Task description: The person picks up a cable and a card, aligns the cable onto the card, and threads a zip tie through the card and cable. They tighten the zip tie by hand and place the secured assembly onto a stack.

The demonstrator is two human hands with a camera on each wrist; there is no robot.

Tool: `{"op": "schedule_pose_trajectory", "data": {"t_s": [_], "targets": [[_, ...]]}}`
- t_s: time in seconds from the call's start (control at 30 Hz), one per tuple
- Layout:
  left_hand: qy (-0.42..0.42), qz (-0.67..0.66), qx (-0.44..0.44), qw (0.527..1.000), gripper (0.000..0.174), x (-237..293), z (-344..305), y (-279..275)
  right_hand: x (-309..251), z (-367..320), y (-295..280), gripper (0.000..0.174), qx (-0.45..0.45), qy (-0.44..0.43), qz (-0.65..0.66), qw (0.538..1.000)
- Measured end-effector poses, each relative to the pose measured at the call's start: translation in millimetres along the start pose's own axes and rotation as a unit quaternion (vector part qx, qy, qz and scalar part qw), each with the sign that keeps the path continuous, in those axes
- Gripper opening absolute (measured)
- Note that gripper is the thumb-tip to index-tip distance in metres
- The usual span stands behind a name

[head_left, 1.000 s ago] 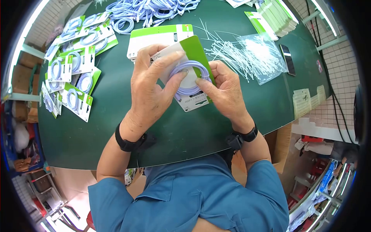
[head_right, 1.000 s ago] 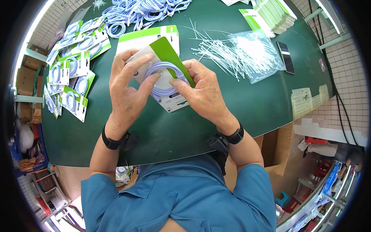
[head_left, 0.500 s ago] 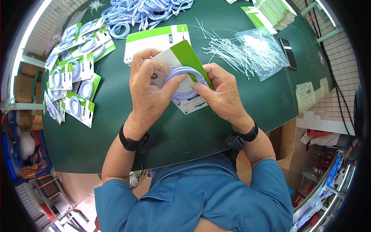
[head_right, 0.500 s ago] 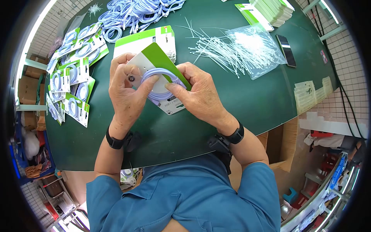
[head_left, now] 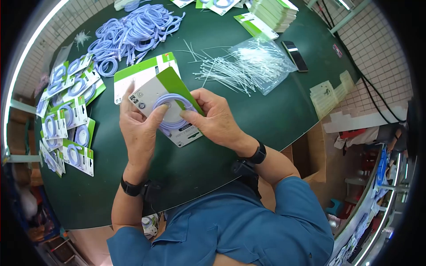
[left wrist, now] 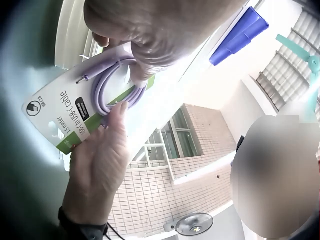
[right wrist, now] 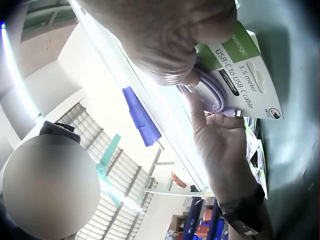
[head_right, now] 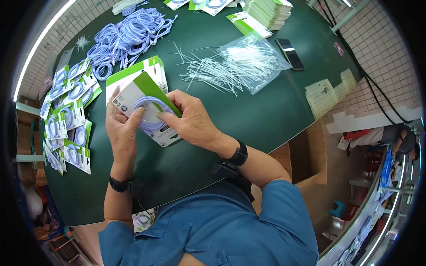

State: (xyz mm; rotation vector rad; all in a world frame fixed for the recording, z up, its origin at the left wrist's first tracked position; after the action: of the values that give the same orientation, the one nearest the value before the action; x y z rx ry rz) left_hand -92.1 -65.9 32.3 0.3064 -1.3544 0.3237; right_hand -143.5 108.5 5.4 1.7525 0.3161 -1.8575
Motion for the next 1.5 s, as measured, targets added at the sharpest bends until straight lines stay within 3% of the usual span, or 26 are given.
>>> {"op": "schedule_pose_trajectory", "data": {"t_s": [0.03,0.2,0.3,0.43,0.47,0.5,0.53,0.63,0.8,1.07,1.33,1.43,1.5], "targets": [[-0.056,0.005,-0.041,0.998,0.044,-9,0,1,0,0,0,0.026,-0.003,-0.003,-0.005,1.0],[-0.097,0.024,-0.081,0.992,0.03,-9,5,-9,2,1,1,0.028,-0.02,0.0,-0.009,1.0],[-0.145,0.02,-0.13,0.981,0.024,-13,10,-16,-10,7,-4,0.026,-0.093,0.023,-0.016,0.995],[-0.099,0.039,-0.159,0.981,0.025,-11,7,-22,-32,34,-60,0.021,-0.03,0.001,-0.094,0.995],[-0.098,0.039,-0.158,0.982,0.025,-11,6,-23,-33,41,-80,0.018,-0.008,-0.053,-0.318,0.947],[-0.101,0.021,-0.156,0.982,0.025,-12,4,-21,-32,45,-90,0.016,0.016,-0.103,-0.525,0.845],[-0.104,0.002,-0.155,0.982,0.026,-13,1,-18,-24,47,-96,0.016,0.016,-0.102,-0.528,0.843],[-0.102,-0.021,-0.162,0.981,0.028,-12,-3,-10,-13,51,-111,0.014,0.055,-0.074,-0.627,0.774],[-0.095,-0.005,-0.193,0.977,0.031,-7,-12,-2,8,57,-112,0.012,0.019,-0.045,-0.614,0.788],[-0.087,0.028,-0.214,0.973,0.036,-1,-16,5,0,53,-109,0.008,0.033,-0.095,-0.619,0.779],[-0.09,0.067,-0.247,0.962,0.039,9,-19,5,-10,47,-113,0.008,0.049,-0.076,-0.66,0.746],[-0.096,0.056,-0.247,0.963,0.044,8,-21,6,-9,52,-108,0.008,0.003,-0.03,-0.729,0.684],[-0.094,0.053,-0.243,0.964,0.05,8,-24,6,-13,51,-108,0.007,0.008,-0.037,-0.738,0.674]]}}
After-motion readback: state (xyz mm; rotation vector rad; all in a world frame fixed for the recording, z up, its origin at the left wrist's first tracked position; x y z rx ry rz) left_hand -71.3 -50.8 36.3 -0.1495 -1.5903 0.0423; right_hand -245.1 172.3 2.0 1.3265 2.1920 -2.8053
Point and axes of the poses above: each hand's wrist, its own z-axis towards the middle knuckle, its own y-axis out of the palm, x = y × z, the point moved 8 cm from there along z, towards the middle knuckle, and after that the axes turned 8 degrees about z, right-handed, at the moved point
